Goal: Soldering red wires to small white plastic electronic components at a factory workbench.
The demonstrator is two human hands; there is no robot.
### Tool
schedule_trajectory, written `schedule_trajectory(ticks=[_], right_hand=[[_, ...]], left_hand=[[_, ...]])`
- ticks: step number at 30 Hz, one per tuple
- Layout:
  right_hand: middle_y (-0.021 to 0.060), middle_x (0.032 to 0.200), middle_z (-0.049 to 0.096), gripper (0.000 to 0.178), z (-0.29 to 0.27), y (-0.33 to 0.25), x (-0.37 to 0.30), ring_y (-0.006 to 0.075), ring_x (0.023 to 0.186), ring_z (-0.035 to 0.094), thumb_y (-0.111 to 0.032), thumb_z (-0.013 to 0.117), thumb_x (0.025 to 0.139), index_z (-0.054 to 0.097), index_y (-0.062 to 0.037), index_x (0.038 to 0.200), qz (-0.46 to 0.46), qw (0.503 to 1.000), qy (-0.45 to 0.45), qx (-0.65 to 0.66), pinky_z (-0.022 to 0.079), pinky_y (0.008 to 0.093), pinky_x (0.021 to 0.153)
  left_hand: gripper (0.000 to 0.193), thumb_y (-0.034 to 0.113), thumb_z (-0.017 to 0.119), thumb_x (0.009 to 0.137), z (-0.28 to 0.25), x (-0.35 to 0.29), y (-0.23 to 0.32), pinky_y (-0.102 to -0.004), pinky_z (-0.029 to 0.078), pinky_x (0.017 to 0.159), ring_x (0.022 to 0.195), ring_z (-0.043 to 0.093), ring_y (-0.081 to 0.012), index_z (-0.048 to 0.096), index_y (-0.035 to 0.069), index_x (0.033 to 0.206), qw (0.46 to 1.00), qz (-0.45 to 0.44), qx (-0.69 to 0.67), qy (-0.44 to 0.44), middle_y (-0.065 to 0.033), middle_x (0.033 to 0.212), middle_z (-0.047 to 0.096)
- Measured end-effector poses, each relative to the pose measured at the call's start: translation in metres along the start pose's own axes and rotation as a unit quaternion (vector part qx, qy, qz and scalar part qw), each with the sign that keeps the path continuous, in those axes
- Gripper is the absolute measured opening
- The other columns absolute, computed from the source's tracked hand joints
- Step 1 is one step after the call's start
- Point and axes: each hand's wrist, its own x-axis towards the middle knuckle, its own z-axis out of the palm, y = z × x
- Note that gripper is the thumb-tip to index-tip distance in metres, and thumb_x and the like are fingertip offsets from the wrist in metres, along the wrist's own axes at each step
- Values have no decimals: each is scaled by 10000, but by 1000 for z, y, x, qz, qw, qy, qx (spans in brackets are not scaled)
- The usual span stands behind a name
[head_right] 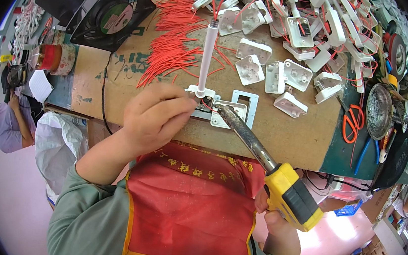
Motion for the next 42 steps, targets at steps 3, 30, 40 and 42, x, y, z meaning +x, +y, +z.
schedule_trajectory(ticks=[3,30,40,42], right_hand=[[13,677,467,778,-2,9,-4,125,538,446,-492,785,792,464,-3,1305,-4,1000,-1,-9,372,269,486],[17,686,472,687,0,21,0,143,566,473,-486,818,753,517,-48,1187,44,997,-35,48,366,267,489],[24,685,475,626,1,20,2,144,552,471,-474,813,762,516,-50,1115,51,997,-34,41,366,265,465],[11,744,512,544,1,19,3,113,621,494,-428,802,807,533,-32,1065,57,995,-48,67,409,249,544]], left_hand=[[274,-59,756,695,2,1,0,-316,491,610,731,600,-222,685,35,942,1000,13,19,-2,-77,927,613],[287,-64,741,674,6,-4,1,-340,488,639,783,601,-246,658,19,935,998,32,48,-1,-95,979,581],[277,-60,738,676,7,-4,1,-344,488,653,794,602,-251,658,15,931,998,37,59,-7,-98,987,578],[277,-58,739,677,7,-4,1,-345,489,654,796,603,-251,659,15,931,998,36,58,-6,-99,990,577]])
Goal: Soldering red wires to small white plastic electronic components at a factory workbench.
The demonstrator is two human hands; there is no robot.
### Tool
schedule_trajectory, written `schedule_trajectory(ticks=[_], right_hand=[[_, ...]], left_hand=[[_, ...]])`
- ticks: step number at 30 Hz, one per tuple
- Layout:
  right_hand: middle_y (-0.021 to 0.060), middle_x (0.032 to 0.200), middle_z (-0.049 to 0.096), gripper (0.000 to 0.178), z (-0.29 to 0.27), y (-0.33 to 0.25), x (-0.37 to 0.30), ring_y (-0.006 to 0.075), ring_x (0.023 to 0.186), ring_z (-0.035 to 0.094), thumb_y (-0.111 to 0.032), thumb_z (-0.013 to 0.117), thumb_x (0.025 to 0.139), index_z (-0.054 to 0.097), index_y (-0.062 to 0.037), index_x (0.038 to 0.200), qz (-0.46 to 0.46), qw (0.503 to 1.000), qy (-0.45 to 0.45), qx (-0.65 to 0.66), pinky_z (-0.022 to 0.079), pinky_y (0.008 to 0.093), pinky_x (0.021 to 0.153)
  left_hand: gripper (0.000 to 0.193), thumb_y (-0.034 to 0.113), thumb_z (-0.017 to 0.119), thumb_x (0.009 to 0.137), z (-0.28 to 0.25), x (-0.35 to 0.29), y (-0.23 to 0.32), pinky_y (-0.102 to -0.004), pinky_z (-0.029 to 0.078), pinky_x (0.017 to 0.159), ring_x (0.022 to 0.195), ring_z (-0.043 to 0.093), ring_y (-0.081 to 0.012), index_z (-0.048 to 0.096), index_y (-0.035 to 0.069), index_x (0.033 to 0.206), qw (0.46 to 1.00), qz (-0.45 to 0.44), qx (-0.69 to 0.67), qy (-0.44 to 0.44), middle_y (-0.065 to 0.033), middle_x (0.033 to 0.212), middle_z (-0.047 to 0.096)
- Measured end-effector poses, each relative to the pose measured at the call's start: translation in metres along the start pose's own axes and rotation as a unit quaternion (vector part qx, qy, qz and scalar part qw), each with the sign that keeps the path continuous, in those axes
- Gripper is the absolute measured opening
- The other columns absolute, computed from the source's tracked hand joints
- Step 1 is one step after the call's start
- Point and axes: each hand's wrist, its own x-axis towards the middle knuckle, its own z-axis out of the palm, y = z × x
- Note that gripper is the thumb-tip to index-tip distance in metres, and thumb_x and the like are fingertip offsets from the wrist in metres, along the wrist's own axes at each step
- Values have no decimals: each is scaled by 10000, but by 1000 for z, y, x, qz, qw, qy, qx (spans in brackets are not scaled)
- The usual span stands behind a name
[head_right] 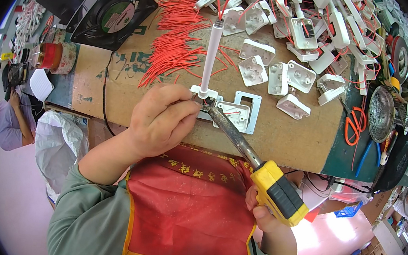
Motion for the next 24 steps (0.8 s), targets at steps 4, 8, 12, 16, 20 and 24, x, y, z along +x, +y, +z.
schedule_trajectory(ticks=[4,8,12,16,20,24], right_hand=[[20,749,515,522,-1,4,1,117,621,495,-407,790,822,532,-29,1072,-30,1000,-4,-4,413,250,539],[24,722,493,606,0,7,-2,131,582,479,-445,790,804,521,-37,1162,-30,999,7,-13,395,261,501],[19,687,471,738,3,4,-2,143,545,462,-490,781,788,495,-53,1310,-38,999,20,-22,371,267,461],[18,688,476,736,4,2,-3,143,536,462,-486,778,787,491,-46,1303,-57,997,38,-26,376,267,460],[14,674,478,735,-1,0,-2,139,524,465,-490,764,799,484,-35,1303,-71,997,24,-37,390,272,463],[8,664,478,733,-1,-3,-1,134,523,470,-498,757,804,483,-26,1295,-71,996,19,-44,401,274,469]], left_hand=[[278,-56,741,676,0,-1,0,-347,493,663,804,603,-255,660,15,933,1000,1,3,0,-102,999,575],[279,-54,742,676,-1,0,1,-350,495,671,809,603,-258,660,15,933,1000,1,3,-3,-103,1000,576],[280,-51,741,678,-1,0,1,-354,494,677,811,602,-260,660,14,937,1000,-3,0,-6,-102,1003,575],[281,-53,740,677,-1,0,1,-355,493,677,807,602,-262,660,14,938,1000,-1,-2,-5,-100,1003,575],[278,-55,739,674,-1,1,1,-355,492,674,799,602,-262,660,15,932,1000,-2,-3,-2,-98,1001,575],[274,-55,738,670,-1,1,1,-355,492,671,794,603,-263,660,16,923,1000,-3,-3,-2,-95,1000,575]])
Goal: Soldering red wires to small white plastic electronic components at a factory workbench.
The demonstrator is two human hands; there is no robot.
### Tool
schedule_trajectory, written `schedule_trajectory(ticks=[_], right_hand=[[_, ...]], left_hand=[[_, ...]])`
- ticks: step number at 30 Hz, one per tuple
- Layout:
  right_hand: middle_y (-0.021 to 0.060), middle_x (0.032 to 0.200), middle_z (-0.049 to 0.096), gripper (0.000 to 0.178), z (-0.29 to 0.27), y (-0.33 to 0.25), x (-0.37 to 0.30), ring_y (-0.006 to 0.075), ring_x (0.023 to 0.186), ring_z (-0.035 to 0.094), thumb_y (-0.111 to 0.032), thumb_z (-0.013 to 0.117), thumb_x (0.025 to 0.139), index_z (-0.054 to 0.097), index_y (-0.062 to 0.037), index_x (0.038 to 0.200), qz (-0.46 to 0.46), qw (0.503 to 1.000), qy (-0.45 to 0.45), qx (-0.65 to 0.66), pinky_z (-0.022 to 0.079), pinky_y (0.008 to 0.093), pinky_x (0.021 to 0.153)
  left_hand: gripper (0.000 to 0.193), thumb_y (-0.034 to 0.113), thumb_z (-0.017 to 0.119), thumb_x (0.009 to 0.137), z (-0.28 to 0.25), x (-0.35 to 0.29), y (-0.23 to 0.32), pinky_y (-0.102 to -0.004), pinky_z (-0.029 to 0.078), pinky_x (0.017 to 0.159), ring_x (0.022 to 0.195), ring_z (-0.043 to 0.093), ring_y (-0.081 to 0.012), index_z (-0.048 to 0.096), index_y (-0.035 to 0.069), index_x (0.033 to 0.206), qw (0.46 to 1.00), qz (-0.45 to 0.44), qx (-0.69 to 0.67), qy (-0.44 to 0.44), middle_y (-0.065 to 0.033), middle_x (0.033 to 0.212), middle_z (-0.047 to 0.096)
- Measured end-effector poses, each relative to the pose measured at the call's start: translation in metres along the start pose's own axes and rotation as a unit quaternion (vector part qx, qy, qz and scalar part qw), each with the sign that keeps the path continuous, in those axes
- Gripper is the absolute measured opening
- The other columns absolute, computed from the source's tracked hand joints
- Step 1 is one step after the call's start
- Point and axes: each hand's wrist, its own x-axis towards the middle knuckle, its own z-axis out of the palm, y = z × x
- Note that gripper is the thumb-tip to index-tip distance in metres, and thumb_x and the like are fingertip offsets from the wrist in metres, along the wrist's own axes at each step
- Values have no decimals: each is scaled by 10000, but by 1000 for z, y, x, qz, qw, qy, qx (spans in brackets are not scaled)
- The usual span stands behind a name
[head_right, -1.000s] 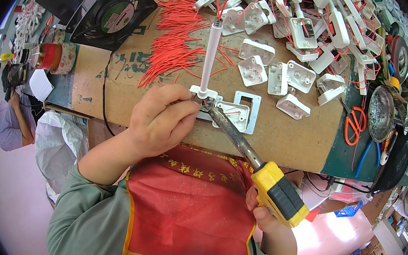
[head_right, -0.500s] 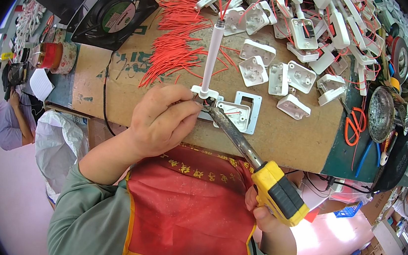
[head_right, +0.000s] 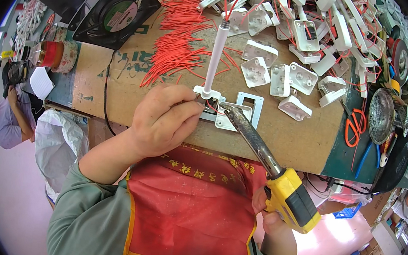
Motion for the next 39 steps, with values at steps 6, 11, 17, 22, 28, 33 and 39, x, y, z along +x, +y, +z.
schedule_trajectory(ticks=[6,11,17,22,28,33,39], right_hand=[[9,676,483,728,-2,0,-1,134,541,480,-486,750,814,471,-16,1295,-1,1000,-3,-1,412,275,483],[9,680,483,722,-3,0,-1,133,550,484,-484,746,818,464,-14,1288,-5,1000,-6,-4,413,276,487],[6,672,476,728,-1,-2,0,130,538,478,-497,743,817,464,-5,1274,-8,1000,-5,-15,411,275,482],[4,664,470,741,-1,-3,0,128,523,469,-510,744,813,463,-2,1273,-7,1000,-4,-22,408,276,478],[5,670,474,741,0,-5,-1,126,531,473,-511,742,815,465,-5,1280,0,1000,3,-29,407,271,480],[4,671,477,742,0,-4,-2,129,532,475,-502,755,806,469,-9,1281,-2,1000,7,-25,407,273,479],[8,671,483,742,0,-4,-1,134,530,477,-494,764,800,473,-9,1280,1,1000,5,-14,407,276,478]], left_hand=[[273,-49,735,664,0,0,-1,-355,492,670,795,602,-264,659,16,918,1000,3,-2,1,-96,1004,576],[272,-46,734,663,-1,-1,-1,-354,489,674,795,600,-265,659,17,917,1000,3,-3,-3,-96,1008,576],[284,-45,734,661,-1,-1,-1,-354,486,678,796,598,-266,658,20,927,1000,5,-1,-4,-95,1009,574],[294,-47,732,660,0,-1,-2,-354,484,673,790,597,-263,655,22,936,1000,8,1,-6,-94,1012,573],[304,-52,737,646,-1,-1,-2,-353,483,670,780,594,-265,657,19,931,1000,11,0,-2,-97,1006,572],[309,-53,740,639,-1,0,-1,-353,481,668,782,593,-266,658,18,928,1000,13,2,-2,-98,1004,572],[311,-62,735,636,0,-1,-1,-351,476,660,780,591,-265,658,20,926,1000,9,3,-2,-98,1001,570]])
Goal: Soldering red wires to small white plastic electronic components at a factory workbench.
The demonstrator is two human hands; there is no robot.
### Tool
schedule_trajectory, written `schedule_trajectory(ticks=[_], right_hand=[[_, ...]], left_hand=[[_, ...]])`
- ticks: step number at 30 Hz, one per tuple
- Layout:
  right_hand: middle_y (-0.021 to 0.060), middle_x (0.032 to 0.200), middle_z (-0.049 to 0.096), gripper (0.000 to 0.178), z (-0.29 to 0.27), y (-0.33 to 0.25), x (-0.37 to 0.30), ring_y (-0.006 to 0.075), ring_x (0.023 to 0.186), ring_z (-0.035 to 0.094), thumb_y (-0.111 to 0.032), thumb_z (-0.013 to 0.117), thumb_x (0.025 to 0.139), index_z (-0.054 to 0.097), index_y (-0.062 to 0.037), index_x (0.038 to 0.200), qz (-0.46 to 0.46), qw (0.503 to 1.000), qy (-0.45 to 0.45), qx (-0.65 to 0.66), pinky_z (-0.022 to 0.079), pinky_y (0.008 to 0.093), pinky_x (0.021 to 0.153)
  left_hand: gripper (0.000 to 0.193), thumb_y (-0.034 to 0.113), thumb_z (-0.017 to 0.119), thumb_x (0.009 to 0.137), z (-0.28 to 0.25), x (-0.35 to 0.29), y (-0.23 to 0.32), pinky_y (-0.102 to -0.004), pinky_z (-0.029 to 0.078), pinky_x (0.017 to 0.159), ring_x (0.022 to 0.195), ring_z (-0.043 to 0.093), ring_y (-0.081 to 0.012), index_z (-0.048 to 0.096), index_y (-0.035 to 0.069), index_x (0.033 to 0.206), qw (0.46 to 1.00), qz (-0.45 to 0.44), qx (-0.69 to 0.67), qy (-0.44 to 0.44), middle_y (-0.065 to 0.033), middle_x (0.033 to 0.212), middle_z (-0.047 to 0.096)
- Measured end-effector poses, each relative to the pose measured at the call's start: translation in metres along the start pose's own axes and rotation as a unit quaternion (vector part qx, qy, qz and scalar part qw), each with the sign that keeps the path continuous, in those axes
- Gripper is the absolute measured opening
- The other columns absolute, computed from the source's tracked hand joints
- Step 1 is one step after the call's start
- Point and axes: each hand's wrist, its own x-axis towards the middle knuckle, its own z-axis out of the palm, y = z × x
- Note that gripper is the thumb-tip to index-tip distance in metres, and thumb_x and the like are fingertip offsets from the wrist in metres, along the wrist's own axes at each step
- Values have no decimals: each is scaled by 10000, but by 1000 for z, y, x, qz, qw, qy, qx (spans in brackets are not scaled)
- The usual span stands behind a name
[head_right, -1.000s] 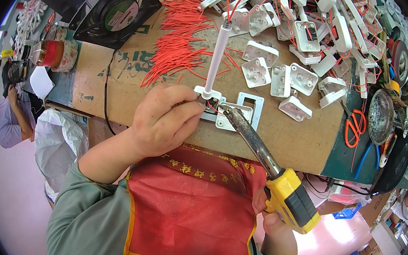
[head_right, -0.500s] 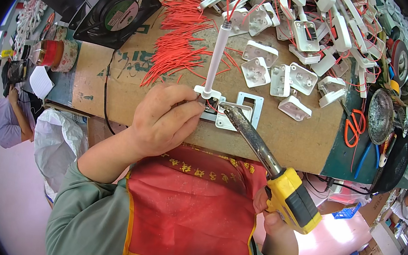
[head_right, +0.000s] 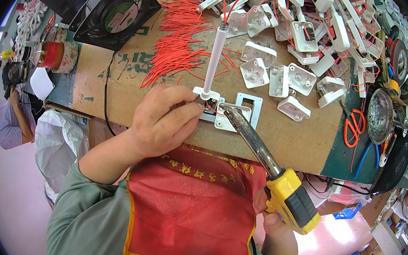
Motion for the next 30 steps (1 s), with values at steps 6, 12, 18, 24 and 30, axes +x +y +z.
schedule_trajectory(ticks=[6,12,18,24,30], right_hand=[[11,674,485,747,0,1,-1,140,537,481,-484,772,795,474,-14,1293,-1,1000,1,10,409,282,485],[12,677,487,752,-2,2,-2,143,549,487,-479,781,787,476,-25,1303,10,1000,0,21,411,287,490],[13,681,489,747,-3,4,-1,143,544,482,-470,780,791,475,-32,1315,1,1000,-11,28,406,284,482],[12,674,482,740,-7,5,-6,133,539,480,-481,765,807,473,-27,1313,-19,1000,5,22,407,276,471],[10,666,478,749,-11,9,-4,130,523,477,-501,752,814,466,-10,1302,-45,999,4,14,414,278,468]], left_hand=[[313,-64,735,637,0,0,0,-349,471,653,774,587,-261,657,21,928,1000,1,0,3,-99,1006,568],[312,-62,738,634,0,0,-1,-348,470,652,774,587,-259,661,21,924,1000,1,1,3,-99,1002,571],[304,-56,741,639,0,0,-1,-346,474,657,777,590,-257,667,23,923,1000,5,10,9,-97,993,584],[259,-32,747,705,-15,5,-2,-347,494,682,808,613,-264,673,36,943,999,-49,13,19,-102,993,611],[209,96,776,765,-34,15,-34,-343,508,726,853,628,-260,689,61,952,979,-169,118,-9,-92,979,629]])
